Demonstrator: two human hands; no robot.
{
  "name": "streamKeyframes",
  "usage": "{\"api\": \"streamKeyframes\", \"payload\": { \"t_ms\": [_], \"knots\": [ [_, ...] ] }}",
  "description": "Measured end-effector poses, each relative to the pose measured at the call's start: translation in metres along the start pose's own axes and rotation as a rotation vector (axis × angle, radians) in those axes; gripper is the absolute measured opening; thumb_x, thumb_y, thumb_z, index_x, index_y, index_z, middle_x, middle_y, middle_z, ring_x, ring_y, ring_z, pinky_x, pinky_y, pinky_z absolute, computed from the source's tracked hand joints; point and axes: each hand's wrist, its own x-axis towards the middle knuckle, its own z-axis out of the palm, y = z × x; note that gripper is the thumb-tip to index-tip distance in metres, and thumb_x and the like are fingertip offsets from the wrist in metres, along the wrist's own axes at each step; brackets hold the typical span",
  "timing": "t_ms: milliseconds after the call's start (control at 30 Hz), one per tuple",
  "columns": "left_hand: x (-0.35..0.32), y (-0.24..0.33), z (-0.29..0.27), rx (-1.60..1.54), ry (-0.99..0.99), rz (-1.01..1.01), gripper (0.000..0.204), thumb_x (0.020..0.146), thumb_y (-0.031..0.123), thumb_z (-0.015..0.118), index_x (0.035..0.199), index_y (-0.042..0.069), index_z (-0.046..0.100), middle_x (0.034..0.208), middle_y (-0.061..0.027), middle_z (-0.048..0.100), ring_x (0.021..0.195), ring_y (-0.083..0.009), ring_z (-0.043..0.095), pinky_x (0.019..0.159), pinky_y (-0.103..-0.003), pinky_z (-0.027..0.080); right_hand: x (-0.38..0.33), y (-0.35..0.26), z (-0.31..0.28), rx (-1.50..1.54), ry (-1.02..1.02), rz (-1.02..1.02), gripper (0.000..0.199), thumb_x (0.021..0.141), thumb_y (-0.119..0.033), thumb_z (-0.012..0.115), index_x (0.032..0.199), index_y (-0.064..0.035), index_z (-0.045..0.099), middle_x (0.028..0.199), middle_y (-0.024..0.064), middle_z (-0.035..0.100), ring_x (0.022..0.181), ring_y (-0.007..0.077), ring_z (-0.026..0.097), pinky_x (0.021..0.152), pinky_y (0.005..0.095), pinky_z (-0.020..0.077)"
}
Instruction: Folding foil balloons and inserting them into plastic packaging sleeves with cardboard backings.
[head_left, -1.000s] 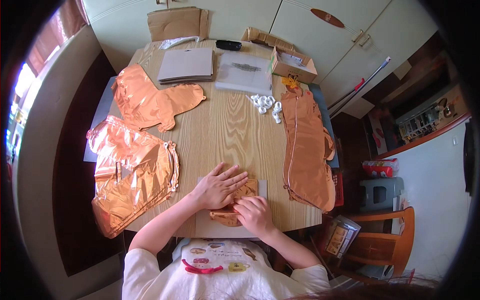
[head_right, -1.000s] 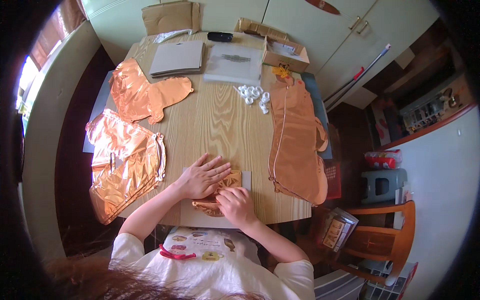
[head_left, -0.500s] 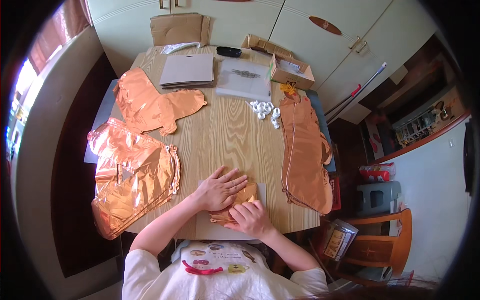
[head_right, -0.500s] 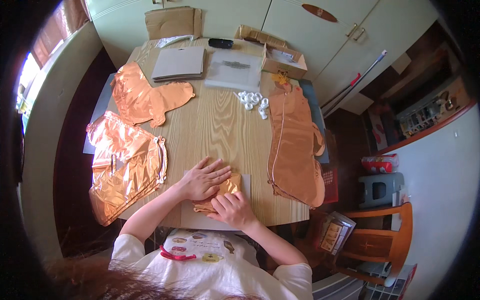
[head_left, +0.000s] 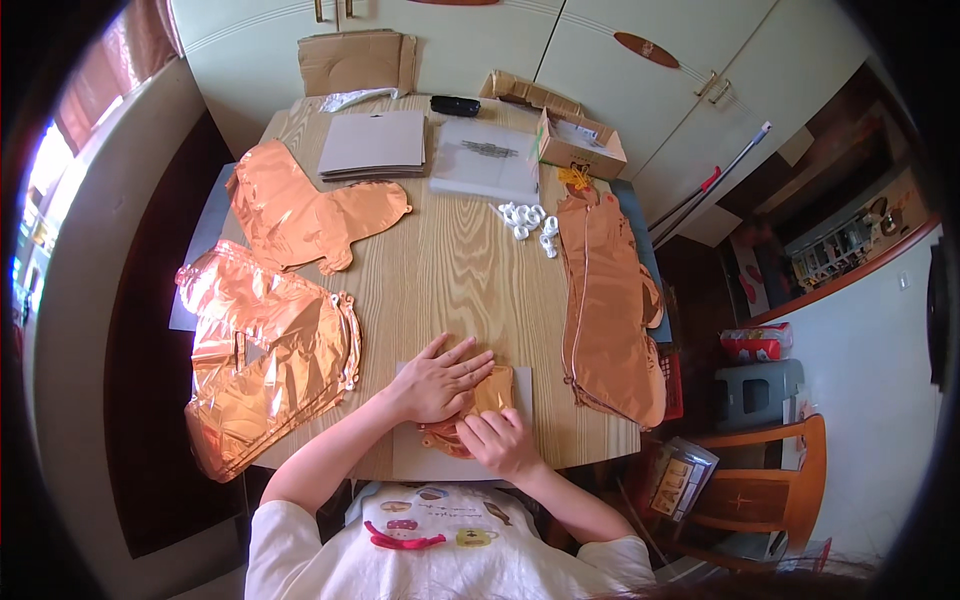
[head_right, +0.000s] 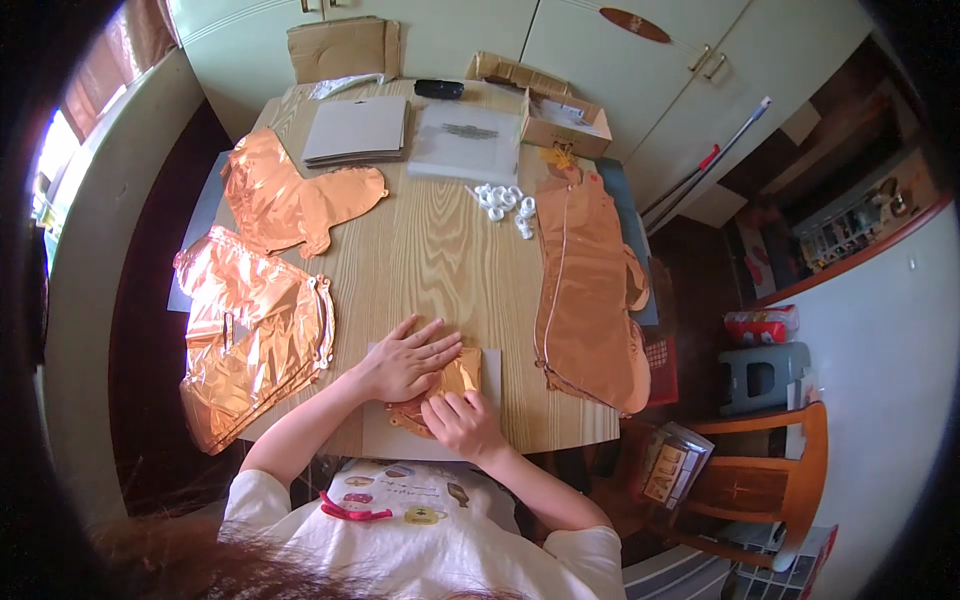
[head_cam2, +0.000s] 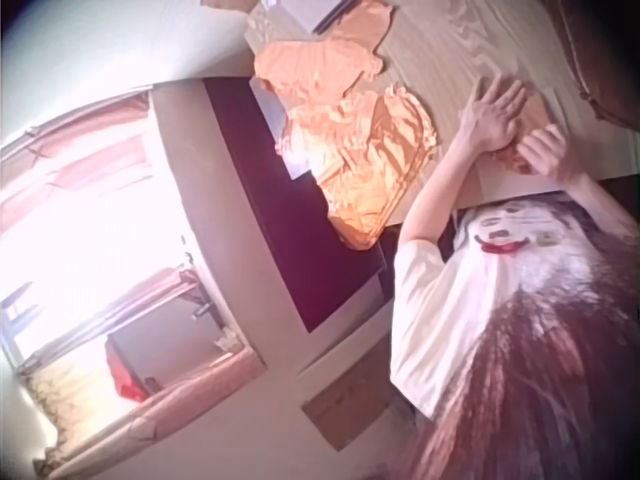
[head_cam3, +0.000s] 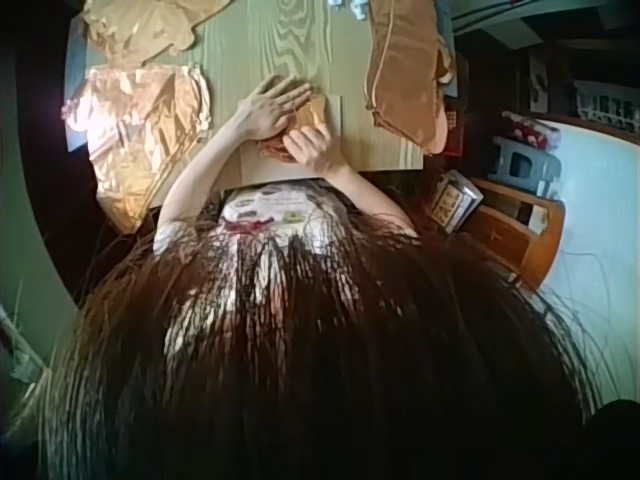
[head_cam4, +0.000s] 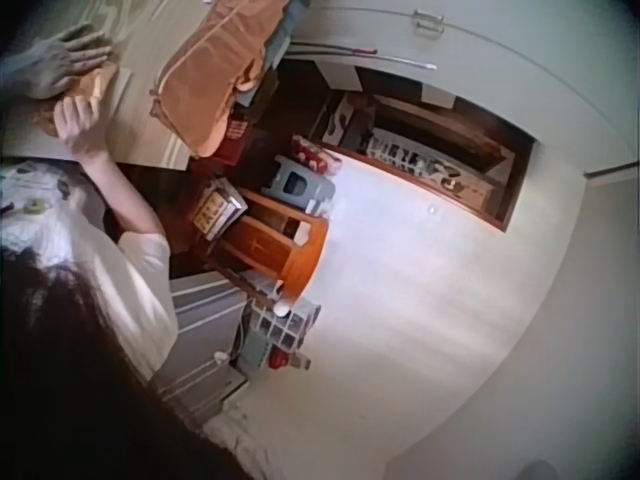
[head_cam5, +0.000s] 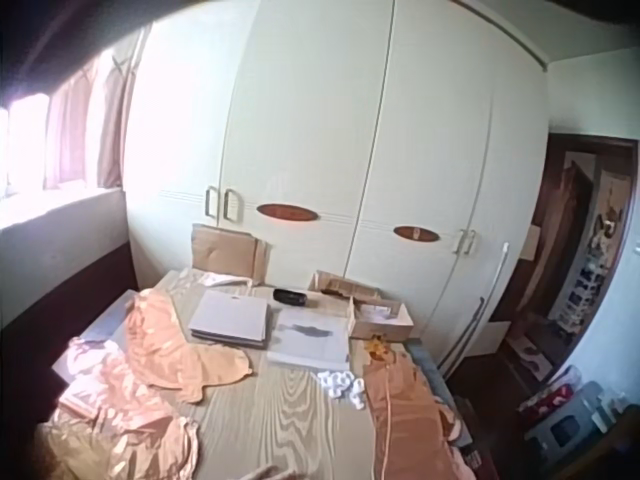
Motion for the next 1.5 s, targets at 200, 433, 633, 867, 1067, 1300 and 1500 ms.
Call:
{"api": "streamKeyframes", "payload": {
  "t_ms": [200, 433, 633, 867, 1067, 1300, 1500],
  "knots": [
    [0.000, 0.001, 0.002, 0.044, 0.027, -0.006, 0.061, 0.098, 0.043, 0.036, 0.152, 0.016, 0.031, 0.158, 0.0008, 0.031, 0.146, -0.0255, 0.024, 0.120, -0.051, 0.010, -0.008, -0.008, -0.011, 0.134, -0.180, 0.051, 0.030, 0.084, -0.029, 0.064, 0.101, -0.0049, 0.066, 0.089, 0.0026, 0.060, 0.088, 0.0152, 0.057, 0.080, 0.0325, 0.0432],
    [-0.001, 0.010, -0.008, 0.087, 0.059, 0.004, 0.061, 0.097, 0.048, 0.039, 0.152, 0.021, 0.033, 0.156, 0.0022, 0.033, 0.146, -0.0251, 0.026, 0.119, -0.053, 0.011, -0.025, -0.013, -0.023, 0.223, -0.293, 0.100, 0.058, 0.083, -0.045, 0.068, 0.119, -0.0004, 0.062, 0.115, 0.0107, 0.062, 0.114, 0.0232, 0.055, 0.103, 0.0398, 0.0387],
    [-0.007, 0.016, 0.000, 0.058, 0.002, 0.062, 0.065, 0.095, 0.054, 0.039, 0.152, 0.023, 0.033, 0.156, 0.0016, 0.034, 0.146, -0.0247, 0.026, 0.119, -0.055, 0.010, -0.032, -0.020, -0.017, 0.168, -0.222, 0.156, 0.050, 0.081, -0.044, 0.070, 0.116, -0.0077, 0.066, 0.111, 0.0052, 0.065, 0.109, 0.0187, 0.058, 0.105, 0.0427, 0.0392],
    [-0.007, 0.014, -0.008, 0.011, -0.022, 0.073, 0.080, 0.090, 0.066, 0.044, 0.153, 0.019, 0.027, 0.156, -0.0022, 0.033, 0.145, -0.0261, 0.028, 0.117, -0.057, 0.012, -0.018, 0.030, -0.008, 0.242, -0.103, 0.299, 0.032, 0.084, -0.028, 0.072, 0.111, -0.0099, 0.067, 0.107, 0.0031, 0.067, 0.105, 0.0174, 0.062, 0.104, 0.0444, 0.0397],
    [-0.005, 0.013, -0.010, -0.108, 0.038, 0.037, 0.095, 0.088, 0.069, 0.045, 0.150, -0.001, 0.026, 0.154, -0.0142, 0.034, 0.144, -0.0268, 0.030, 0.119, -0.053, 0.012, -0.007, 0.069, 0.016, 0.229, -0.215, 0.289, 0.038, 0.084, -0.030, 0.071, 0.113, -0.0069, 0.066, 0.117, 0.0062, 0.068, 0.118, 0.0209, 0.059, 0.110, 0.0463, 0.0354],
    [-0.005, 0.014, -0.010, -0.001, -0.014, -0.025, 0.102, 0.083, 0.074, 0.046, 0.147, -0.003, 0.030, 0.153, -0.0172, 0.035, 0.145, -0.0280, 0.028, 0.118, -0.054, 0.011, -0.010, 0.069, 0.009, 0.151, -0.327, 0.236, 0.065, 0.081, -0.049, 0.068, 0.127, -0.0033, 0.060, 0.132, 0.0094, 0.059, 0.133, 0.0281, 0.046, 0.114, 0.0505, 0.0299],
    [-0.012, 0.020, -0.014, -0.003, -0.031, -0.216, 0.107, 0.077, 0.076, 0.051, 0.147, -0.003, 0.033, 0.153, -0.0187, 0.033, 0.146, -0.0303, 0.025, 0.116, -0.060, 0.011, -0.009, 0.065, 0.000, 0.131, -0.438, 0.273, 0.091, 0.072, -0.066, 0.065, 0.138, -0.0043, 0.051, 0.141, 0.0102, 0.052, 0.136, 0.0342, 0.041, 0.113, 0.0545, 0.0280]
  ]
}}
